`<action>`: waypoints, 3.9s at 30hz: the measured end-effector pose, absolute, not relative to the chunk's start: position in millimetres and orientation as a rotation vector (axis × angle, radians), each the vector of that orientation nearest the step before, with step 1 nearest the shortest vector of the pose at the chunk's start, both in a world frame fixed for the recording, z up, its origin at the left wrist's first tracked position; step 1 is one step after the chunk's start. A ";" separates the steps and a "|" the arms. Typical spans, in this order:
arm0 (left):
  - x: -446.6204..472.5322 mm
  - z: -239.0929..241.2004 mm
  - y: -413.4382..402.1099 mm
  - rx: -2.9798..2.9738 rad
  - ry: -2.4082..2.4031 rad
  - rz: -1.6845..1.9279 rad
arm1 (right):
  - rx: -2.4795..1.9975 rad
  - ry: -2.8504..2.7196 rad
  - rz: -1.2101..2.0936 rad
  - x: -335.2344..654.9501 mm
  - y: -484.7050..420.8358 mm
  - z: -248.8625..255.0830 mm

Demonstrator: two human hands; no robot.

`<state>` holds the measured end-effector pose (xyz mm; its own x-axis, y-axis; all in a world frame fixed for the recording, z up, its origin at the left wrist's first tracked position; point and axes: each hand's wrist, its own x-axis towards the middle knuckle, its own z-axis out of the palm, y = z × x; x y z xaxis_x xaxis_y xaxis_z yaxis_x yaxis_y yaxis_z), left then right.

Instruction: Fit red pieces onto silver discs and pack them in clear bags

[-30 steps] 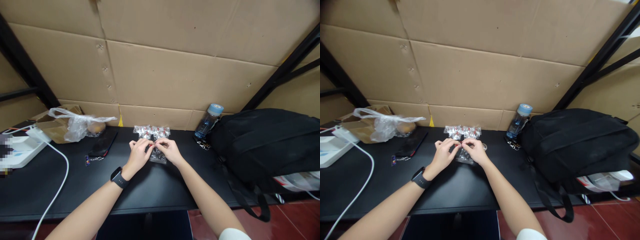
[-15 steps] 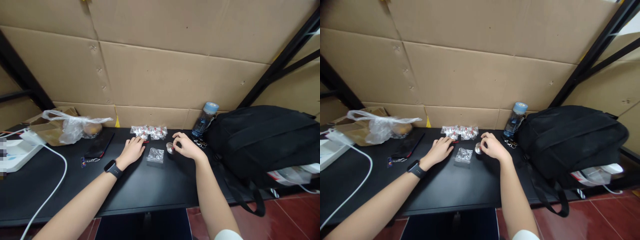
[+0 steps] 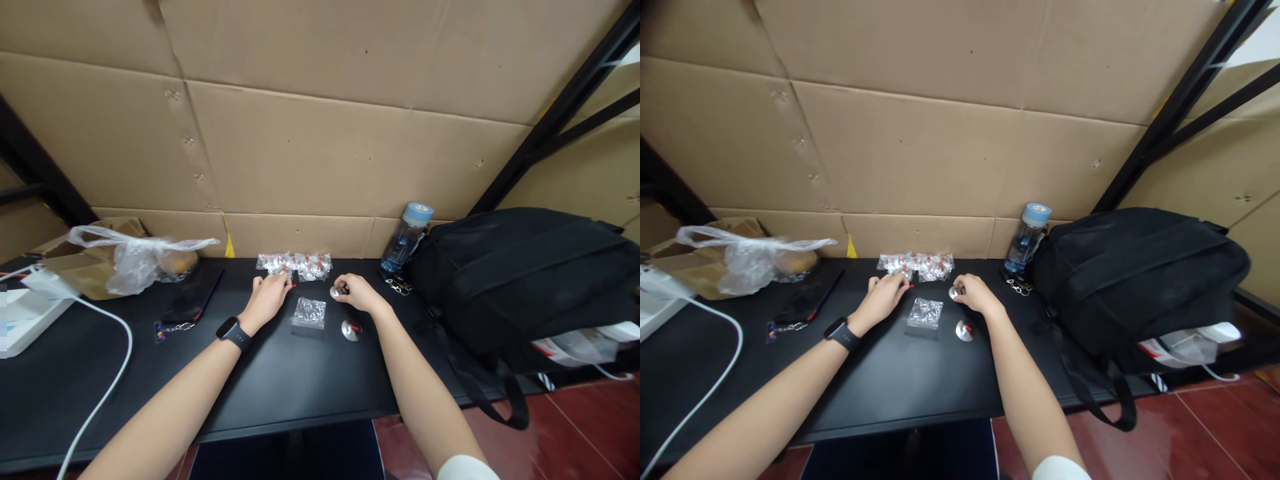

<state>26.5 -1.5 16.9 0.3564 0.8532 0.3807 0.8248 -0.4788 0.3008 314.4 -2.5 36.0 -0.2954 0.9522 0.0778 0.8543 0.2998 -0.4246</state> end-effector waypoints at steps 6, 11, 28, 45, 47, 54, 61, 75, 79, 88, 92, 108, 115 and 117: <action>27.1 36.1 -12.7 2.409 1.432 0.985 | -1.662 -2.398 0.494 310.0 0.2 37.7; 29.2 40.5 -16.5 2.411 1.451 1.030 | -1.629 -2.412 0.540 309.5 -3.8 40.8; 31.9 42.9 -21.4 2.431 1.480 1.003 | -1.515 -2.384 0.616 307.8 1.7 46.6; 41.5 46.7 -32.0 2.255 1.373 1.104 | -1.059 -1.984 0.526 273.8 -24.1 67.3; 44.5 47.1 -33.4 2.148 1.242 1.167 | -0.952 -1.864 0.566 256.3 -33.4 68.6; 48.1 48.2 -37.8 2.083 1.181 1.307 | -0.904 -1.770 0.624 235.3 -41.1 58.8; 48.7 48.1 -40.7 2.108 1.290 1.324 | -0.858 -1.674 0.792 232.5 -41.5 52.8; 50.4 55.4 -49.6 2.353 1.566 1.342 | -0.833 -1.501 1.076 235.9 -38.2 51.3; 53.2 55.8 -52.8 2.355 1.564 1.357 | -0.826 -1.408 1.096 232.2 -38.7 48.2; 48.3 49.6 -47.9 2.515 1.499 1.333 | -0.874 -1.382 1.065 227.6 -39.7 47.6; 42.5 57.3 -44.6 2.399 1.437 1.322 | -0.944 -1.638 0.796 234.6 -39.5 53.2; 45.4 46.2 -39.6 2.582 1.245 0.969 | -1.590 -2.424 0.661 293.4 -52.4 85.1; 43.1 49.4 -38.2 2.501 1.402 1.028 | -2.025 -2.455 0.771 313.8 -52.2 77.8; 42.9 49.8 -37.9 2.483 1.431 1.036 | -2.082 -2.461 0.718 314.6 -53.8 76.9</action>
